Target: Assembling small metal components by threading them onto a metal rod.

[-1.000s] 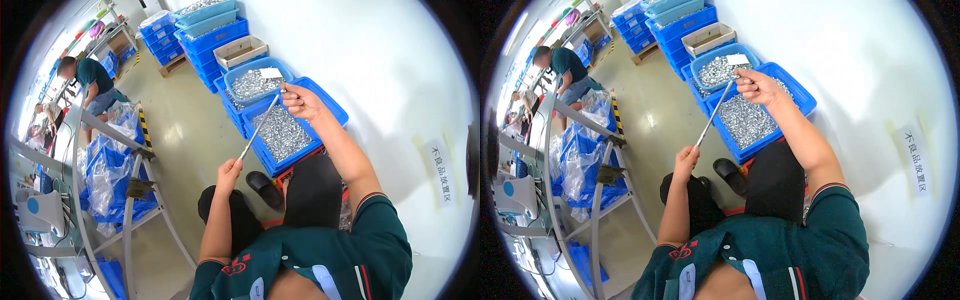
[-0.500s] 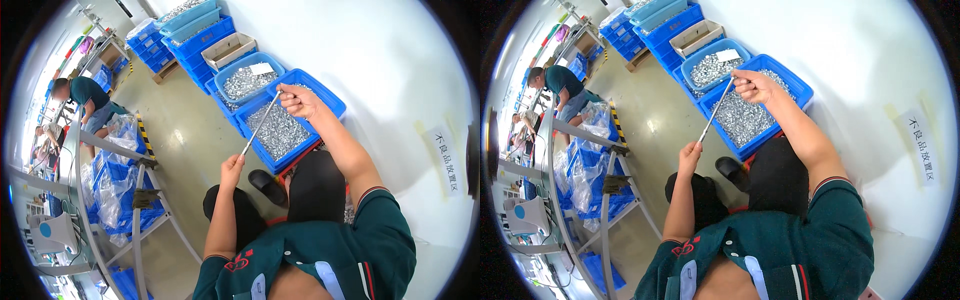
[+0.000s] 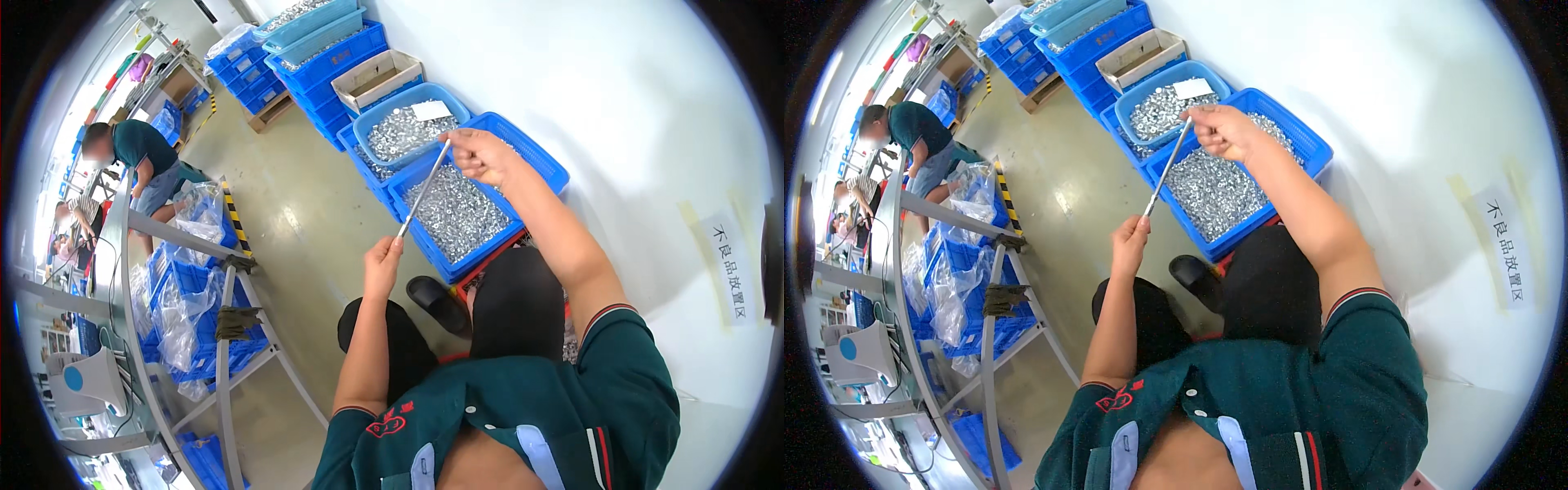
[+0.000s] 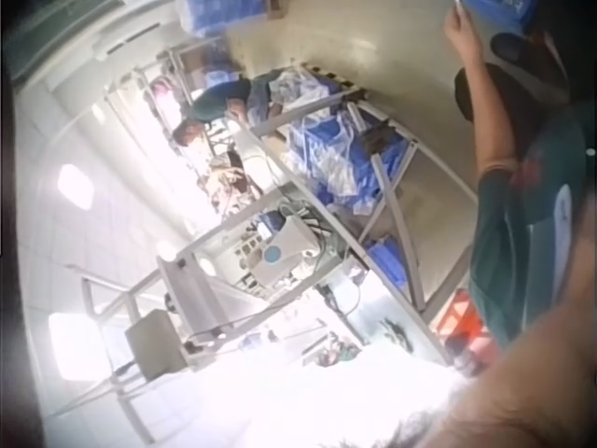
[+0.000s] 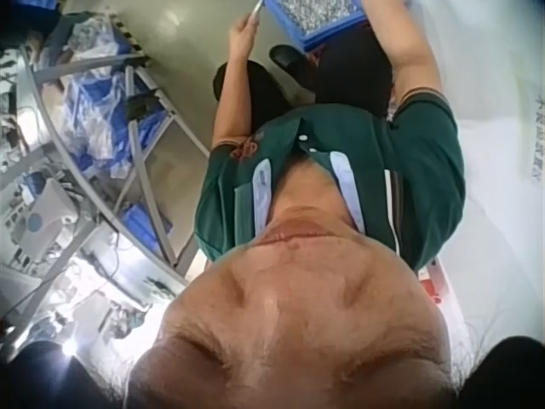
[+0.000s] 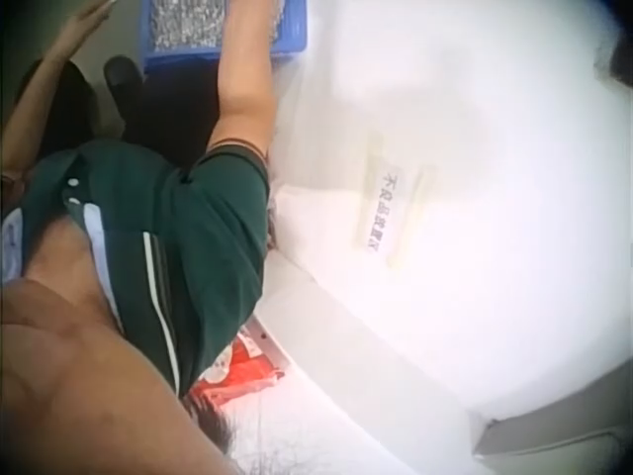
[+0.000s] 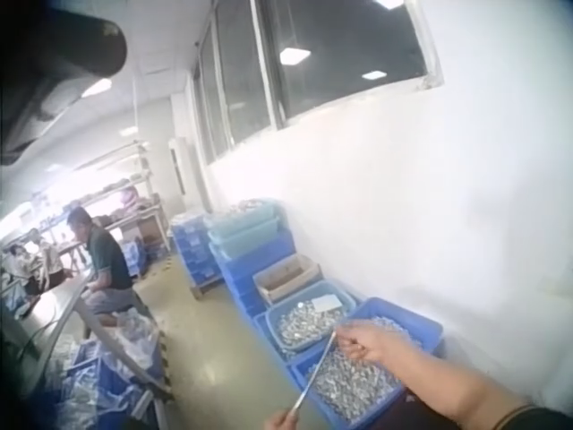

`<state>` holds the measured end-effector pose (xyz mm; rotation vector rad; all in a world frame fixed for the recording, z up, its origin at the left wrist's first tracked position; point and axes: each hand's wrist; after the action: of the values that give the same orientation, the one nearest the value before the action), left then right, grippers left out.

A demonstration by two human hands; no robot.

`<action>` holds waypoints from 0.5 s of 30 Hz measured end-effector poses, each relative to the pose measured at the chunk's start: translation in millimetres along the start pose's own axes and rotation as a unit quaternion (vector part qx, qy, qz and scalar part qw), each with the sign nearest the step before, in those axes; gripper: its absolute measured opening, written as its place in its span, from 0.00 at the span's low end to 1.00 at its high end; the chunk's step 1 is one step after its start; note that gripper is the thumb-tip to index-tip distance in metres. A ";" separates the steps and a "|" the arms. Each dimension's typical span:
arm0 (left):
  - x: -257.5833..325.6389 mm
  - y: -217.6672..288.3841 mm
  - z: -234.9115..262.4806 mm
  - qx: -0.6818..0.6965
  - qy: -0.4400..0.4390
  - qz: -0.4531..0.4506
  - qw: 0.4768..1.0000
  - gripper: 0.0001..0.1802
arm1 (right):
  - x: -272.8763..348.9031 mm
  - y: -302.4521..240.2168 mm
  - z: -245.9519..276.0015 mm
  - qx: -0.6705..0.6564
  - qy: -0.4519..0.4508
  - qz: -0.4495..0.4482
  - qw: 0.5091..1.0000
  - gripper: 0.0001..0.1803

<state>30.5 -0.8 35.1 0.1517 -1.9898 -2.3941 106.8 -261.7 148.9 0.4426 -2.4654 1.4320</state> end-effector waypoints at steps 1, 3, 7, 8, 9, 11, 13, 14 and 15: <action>-1.0 -0.8 -2.0 0.009 0.002 0.013 1.000 0.16 | 3.4 6.6 -8.5 0.064 0.041 0.042 0.996 0.13; -3.2 -5.7 -3.2 0.021 0.000 0.021 1.000 0.16 | -0.7 20.3 -9.5 0.140 0.016 -0.006 0.990 0.13; -3.7 -9.4 -3.9 0.018 0.003 0.033 0.999 0.17 | -8.6 36.6 5.4 0.173 0.048 -0.102 0.978 0.13; -3.6 -10.1 -2.8 0.019 0.002 0.034 0.999 0.17 | -10.5 38.4 9.8 0.100 0.075 -0.125 0.984 0.12; -3.6 -10.6 -1.4 0.015 0.001 0.032 0.999 0.18 | -13.5 40.5 13.2 0.101 0.077 -0.126 0.984 0.12; -2.2 -12.8 2.3 0.013 0.000 0.032 0.999 0.18 | -13.2 42.9 11.0 0.002 0.156 -0.115 0.981 0.10; -2.6 -13.5 5.8 -0.016 0.011 0.024 1.000 0.18 | -15.8 40.8 13.8 -0.020 0.150 -0.103 0.983 0.08; -2.3 -13.2 7.5 -0.015 0.011 0.024 1.000 0.18 | -17.7 38.8 19.0 -0.029 0.120 -0.092 0.988 0.08; -1.7 -12.7 9.4 -0.023 0.012 0.019 0.999 0.18 | -19.2 38.3 22.8 -0.037 0.089 -0.081 0.992 0.07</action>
<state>31.9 10.8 24.3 0.1396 -1.9085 -2.3993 108.2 -261.2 100.4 0.4676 -2.2774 1.2532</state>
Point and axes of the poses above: each hand's wrist, its own x-axis away from the middle knuckle, its own z-axis out of the back of the hand, y = z × x, and after that the axes turned 14 degrees about y, right-handed
